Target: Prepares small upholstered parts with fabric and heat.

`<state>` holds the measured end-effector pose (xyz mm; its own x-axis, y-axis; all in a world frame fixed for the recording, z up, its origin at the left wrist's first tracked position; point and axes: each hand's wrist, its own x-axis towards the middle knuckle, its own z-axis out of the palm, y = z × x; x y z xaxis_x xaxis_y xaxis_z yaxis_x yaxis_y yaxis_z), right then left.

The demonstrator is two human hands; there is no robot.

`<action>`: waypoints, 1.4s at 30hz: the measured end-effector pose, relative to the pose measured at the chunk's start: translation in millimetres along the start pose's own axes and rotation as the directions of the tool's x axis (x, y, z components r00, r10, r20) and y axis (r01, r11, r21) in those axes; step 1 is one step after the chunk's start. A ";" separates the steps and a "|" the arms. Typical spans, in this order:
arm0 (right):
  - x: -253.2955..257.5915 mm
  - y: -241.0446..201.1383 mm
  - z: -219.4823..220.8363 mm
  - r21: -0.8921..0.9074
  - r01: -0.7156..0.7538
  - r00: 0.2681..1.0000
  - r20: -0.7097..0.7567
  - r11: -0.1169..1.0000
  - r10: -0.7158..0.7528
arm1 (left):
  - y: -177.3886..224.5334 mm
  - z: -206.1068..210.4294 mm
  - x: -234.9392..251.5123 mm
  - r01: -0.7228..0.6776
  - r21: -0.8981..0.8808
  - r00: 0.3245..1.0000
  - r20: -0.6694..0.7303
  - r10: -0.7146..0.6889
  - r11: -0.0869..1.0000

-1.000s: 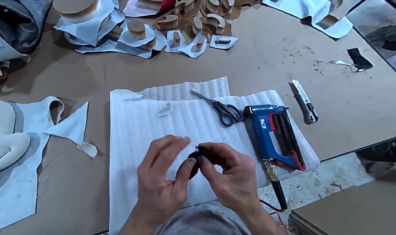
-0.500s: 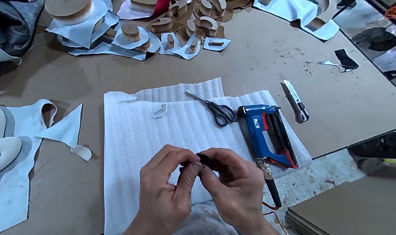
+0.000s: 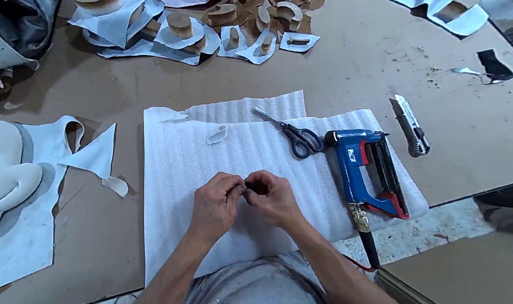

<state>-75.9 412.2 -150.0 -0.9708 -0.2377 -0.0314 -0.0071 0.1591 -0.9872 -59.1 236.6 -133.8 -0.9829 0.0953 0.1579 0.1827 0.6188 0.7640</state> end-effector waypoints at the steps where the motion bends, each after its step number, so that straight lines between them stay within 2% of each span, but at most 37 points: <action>1: 5.3 7.3 -2.2 -0.149 0.041 0.999 0.037 0.988 -0.036 | -9.7 6.9 -1.7 -0.025 0.051 1.000 -0.002 0.025 0.998; 3: 12.9 20.4 -8.0 -0.415 0.163 0.986 0.098 0.895 -0.134 | -23.0 20.1 -4.1 -0.063 0.129 0.998 0.003 0.063 0.990; 6: 17.6 33.8 -18.7 -0.576 0.271 0.963 0.163 0.771 -0.217 | -22.3 36.8 -6.9 -0.055 0.229 0.998 0.006 0.055 0.972; 11: 24.9 46.2 -26.4 -0.559 0.283 0.958 0.208 0.779 -0.199 | -17.5 51.0 -8.2 0.100 0.228 0.994 -0.069 -0.087 0.968; 16: 31.1 35.4 -27.5 -0.599 0.208 0.964 0.259 0.773 -0.059 | -12.9 55.8 -6.1 0.224 0.259 0.974 -0.068 -0.214 0.940; 20: 27.0 23.8 -31.9 -0.623 0.178 0.966 0.257 0.761 -0.015 | -12.8 60.6 -4.1 0.207 0.320 0.978 -0.087 -0.189 0.925; 21: 20.4 13.8 -41.6 -0.645 0.146 0.979 0.204 0.750 -0.015 | -13.9 61.2 -4.5 0.197 0.325 0.980 -0.091 -0.177 0.925; 23: 1.5 -8.2 -77.1 -0.747 -0.025 0.996 -0.076 0.665 -0.047 | -16.3 62.5 -5.5 0.181 0.314 0.982 -0.102 -0.157 0.932; 25: -18.8 -17.1 -122.4 -0.786 -0.327 0.921 -0.390 0.524 -0.010 | -18.4 65.2 -9.5 0.159 0.296 0.983 -0.132 -0.125 0.942; 27: -33.6 -5.6 -154.1 -0.712 -0.554 0.815 -0.569 0.431 0.109 | -19.4 66.8 -12.7 0.139 0.286 0.983 -0.158 -0.097 0.948; 29: -39.3 9.9 -164.4 -0.670 -0.636 0.767 -0.604 0.382 0.217 | -18.8 68.2 -16.0 0.126 0.260 0.980 -0.181 -0.080 0.957; 31: -35.0 20.0 -164.1 -0.677 -0.640 0.766 -0.594 0.364 0.244 | -17.7 69.0 -20.1 0.120 0.222 0.978 -0.195 -0.076 0.968; 33: -24.5 17.8 -164.2 -0.663 -0.648 0.761 -0.588 0.375 0.276 | -15.9 69.1 -21.9 0.123 0.196 0.977 -0.196 -0.084 0.973; 39: -18.3 -2.9 -173.6 -0.547 -0.748 0.662 -0.644 0.376 0.382 | -7.3 63.8 -21.7 0.238 0.224 0.969 -0.124 -0.215 0.945; 40: -26.0 -13.2 -175.0 -0.562 -0.737 0.675 -0.635 0.374 0.376 | -6.0 63.0 -21.9 0.261 0.227 0.964 -0.114 -0.241 0.938; 42: -44.2 -39.7 -172.7 -0.673 -0.642 0.767 -0.557 0.367 0.320 | -6.0 64.5 -22.6 0.278 0.221 0.959 -0.119 -0.257 0.935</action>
<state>-74.1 581.9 -82.4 -0.8799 0.4021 -0.2532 0.4595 0.8559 -0.2374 -39.5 281.1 -182.3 -0.9866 -0.1608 0.0293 -0.1083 0.7771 0.6200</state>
